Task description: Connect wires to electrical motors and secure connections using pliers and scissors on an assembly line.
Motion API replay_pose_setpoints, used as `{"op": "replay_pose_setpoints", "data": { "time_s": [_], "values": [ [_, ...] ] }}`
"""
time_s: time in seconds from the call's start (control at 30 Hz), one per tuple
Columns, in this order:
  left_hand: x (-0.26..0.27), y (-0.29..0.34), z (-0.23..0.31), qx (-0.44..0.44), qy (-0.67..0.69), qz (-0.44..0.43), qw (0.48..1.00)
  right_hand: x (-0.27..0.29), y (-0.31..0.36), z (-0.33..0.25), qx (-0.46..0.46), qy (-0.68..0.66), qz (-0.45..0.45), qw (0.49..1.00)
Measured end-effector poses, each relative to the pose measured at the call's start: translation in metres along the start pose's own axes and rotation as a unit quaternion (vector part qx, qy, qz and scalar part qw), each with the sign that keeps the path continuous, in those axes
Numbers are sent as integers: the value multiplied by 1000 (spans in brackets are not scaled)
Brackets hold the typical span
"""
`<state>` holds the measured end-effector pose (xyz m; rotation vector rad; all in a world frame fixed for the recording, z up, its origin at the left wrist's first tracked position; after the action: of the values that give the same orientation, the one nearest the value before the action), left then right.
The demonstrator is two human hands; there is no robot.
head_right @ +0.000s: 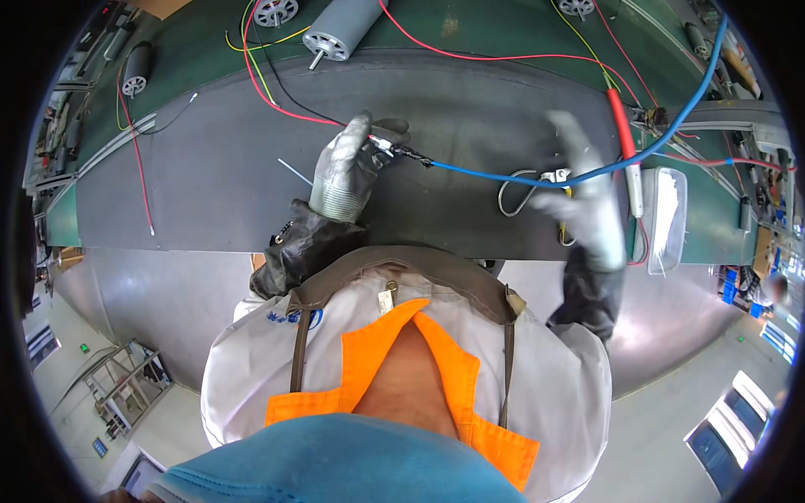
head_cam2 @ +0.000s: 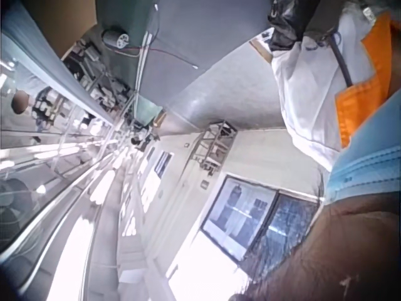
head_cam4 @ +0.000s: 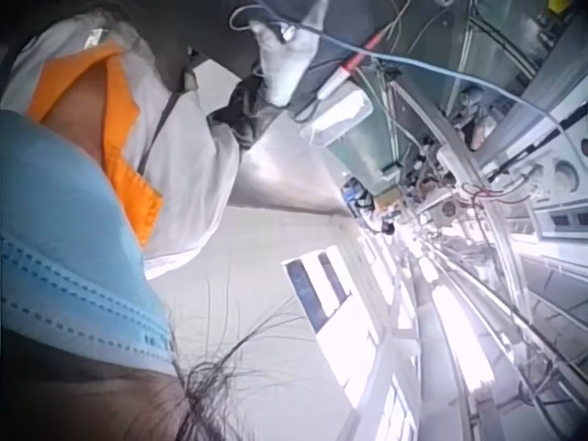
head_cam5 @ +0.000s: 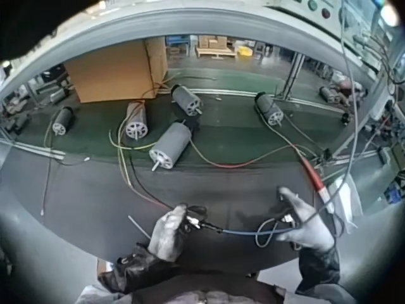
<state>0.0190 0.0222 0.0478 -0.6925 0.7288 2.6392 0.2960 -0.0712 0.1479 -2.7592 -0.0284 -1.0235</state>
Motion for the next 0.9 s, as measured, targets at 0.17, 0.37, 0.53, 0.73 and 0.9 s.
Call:
{"op": "replay_pose_setpoints", "data": {
  "time_s": [0.17,0.37,0.53,0.73,0.9],
  "values": [
    [46,17,23,-156,-238,253,924,-90,-45,-42,235,-228,-131,936],
    [165,85,130,-214,-668,629,334,-59,-68,49,-240,-243,25,940],
    [42,-26,141,-363,-758,285,460,-96,-147,-1,171,136,113,969],
    [21,-186,164,6,-818,206,537,-175,-259,45,8,69,-44,997],
    [35,-151,116,142,-288,20,947,-159,-226,90,-37,-4,2,999]
  ]
}}
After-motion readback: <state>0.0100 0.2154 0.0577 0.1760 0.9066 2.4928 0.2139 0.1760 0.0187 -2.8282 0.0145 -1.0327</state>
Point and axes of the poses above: each hand's wrist, its own y-axis away from the middle knuckle, its own x-axis out of the back of the hand, z = x × y, the point moved 4 cm from there along -y, towards the middle knuckle, and after that the axes turned 10 degrees about x, right-handed, at the moved point
